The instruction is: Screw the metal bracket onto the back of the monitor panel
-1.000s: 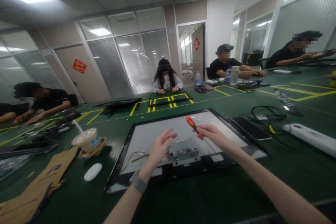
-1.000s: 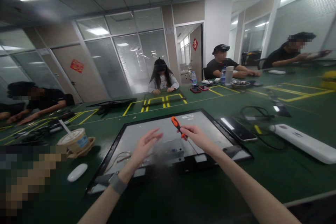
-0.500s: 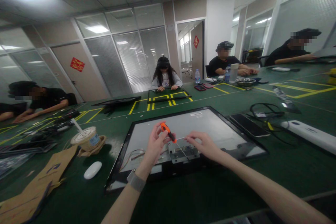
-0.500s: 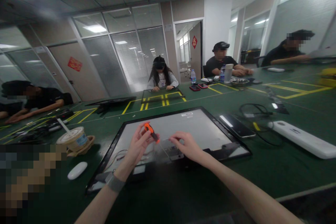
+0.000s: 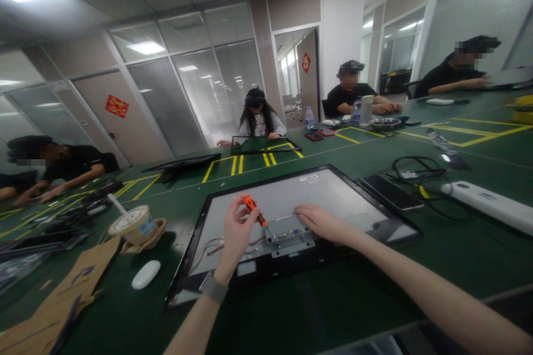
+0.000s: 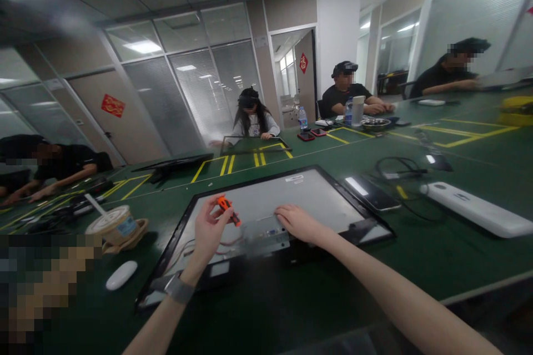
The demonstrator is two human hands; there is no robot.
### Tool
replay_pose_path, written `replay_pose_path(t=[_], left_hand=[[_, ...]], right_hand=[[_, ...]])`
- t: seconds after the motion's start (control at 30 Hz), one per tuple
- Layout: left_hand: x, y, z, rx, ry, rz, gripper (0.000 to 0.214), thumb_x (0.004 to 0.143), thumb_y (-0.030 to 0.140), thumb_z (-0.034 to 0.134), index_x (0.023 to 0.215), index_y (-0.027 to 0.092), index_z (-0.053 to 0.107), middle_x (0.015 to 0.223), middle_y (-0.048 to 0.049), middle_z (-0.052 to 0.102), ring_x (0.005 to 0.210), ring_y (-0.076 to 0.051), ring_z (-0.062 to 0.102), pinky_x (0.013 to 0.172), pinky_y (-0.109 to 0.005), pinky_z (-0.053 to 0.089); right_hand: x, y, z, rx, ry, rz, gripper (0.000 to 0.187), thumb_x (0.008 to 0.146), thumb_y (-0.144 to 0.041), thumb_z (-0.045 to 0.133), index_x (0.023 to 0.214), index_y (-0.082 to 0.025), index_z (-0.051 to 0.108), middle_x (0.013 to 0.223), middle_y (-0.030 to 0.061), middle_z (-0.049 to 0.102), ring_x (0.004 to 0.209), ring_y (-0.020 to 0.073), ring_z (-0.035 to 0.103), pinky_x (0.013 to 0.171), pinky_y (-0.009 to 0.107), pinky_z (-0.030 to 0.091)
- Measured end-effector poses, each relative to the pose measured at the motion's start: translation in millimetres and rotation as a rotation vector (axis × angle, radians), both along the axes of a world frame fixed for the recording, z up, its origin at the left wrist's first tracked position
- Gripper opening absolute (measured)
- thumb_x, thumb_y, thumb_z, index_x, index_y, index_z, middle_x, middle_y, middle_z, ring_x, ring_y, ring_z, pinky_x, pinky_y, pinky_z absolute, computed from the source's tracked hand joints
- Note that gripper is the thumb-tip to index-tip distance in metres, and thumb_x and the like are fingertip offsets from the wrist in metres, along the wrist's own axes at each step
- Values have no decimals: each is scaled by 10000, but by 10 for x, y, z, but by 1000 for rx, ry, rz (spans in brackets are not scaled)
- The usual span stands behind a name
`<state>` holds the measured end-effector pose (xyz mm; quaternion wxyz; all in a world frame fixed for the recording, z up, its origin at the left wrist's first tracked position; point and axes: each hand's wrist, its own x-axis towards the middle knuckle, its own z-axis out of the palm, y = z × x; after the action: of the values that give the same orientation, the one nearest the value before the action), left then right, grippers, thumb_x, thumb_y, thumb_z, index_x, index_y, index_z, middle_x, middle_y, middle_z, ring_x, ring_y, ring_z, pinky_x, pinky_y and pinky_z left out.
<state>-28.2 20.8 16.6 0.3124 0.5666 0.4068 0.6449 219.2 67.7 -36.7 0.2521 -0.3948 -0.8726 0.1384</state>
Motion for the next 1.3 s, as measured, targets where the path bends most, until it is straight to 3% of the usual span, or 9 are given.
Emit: replay_pose_path(t=[0.27, 0.5, 0.73, 0.93, 1.13, 1.3], left_hand=[[-18, 11, 2, 14, 16, 0, 397, 734, 341, 760, 1055, 204, 570, 910, -3, 620, 682, -160, 697, 606, -312, 638], [-13, -44, -36, 98, 172, -4, 356, 805, 311, 701, 1116, 204, 563, 953, -35, 672, 754, -176, 716, 623, -286, 630], [29, -159, 1, 258, 376, -40, 225, 896, 215, 557, 1120, 217, 571, 1048, -59, 658, 782, -157, 710, 629, -262, 604], [16, -143, 63, 432, 512, 114, 188, 833, 233, 680, 1020, 218, 670, 934, -32, 592, 839, -171, 620, 789, -323, 540], [13, -135, 27, 380, 448, 61, 226, 922, 204, 528, 1124, 216, 628, 963, -41, 574, 814, -156, 600, 731, -286, 523], [-10, -120, 51, 390, 464, 87, 184, 891, 234, 593, 1055, 221, 675, 924, -29, 583, 814, -163, 597, 736, -289, 511]], right_hand=[[1, 3, -8, -27, 2, 17, 435, 1026, -335, 315, 1219, -136, 650, 1251, 148, 662, 1170, 266, 593, 1065, 437, 422], [91, 31, 46, -219, 47, 150, 638, 926, -603, 493, 1382, -159, 540, 1412, 147, 552, 1308, 303, 483, 1137, 467, 341], [178, 76, 84, -324, 96, 207, 668, 869, -594, 581, 1392, -181, 531, 1422, 136, 542, 1314, 306, 481, 1131, 475, 345], [180, 61, 121, -359, 71, 181, 710, 839, -599, 611, 1414, -194, 516, 1450, 129, 523, 1320, 327, 480, 1136, 485, 344], [203, 86, 132, -325, 8, 147, 661, 849, -624, 589, 1391, -248, 546, 1475, 87, 519, 1396, 351, 400, 1214, 560, 16], [253, 147, 90, -270, -12, 84, 558, 925, -622, 451, 1297, -243, 624, 1471, 104, 521, 1398, 341, 403, 1191, 593, -30]])
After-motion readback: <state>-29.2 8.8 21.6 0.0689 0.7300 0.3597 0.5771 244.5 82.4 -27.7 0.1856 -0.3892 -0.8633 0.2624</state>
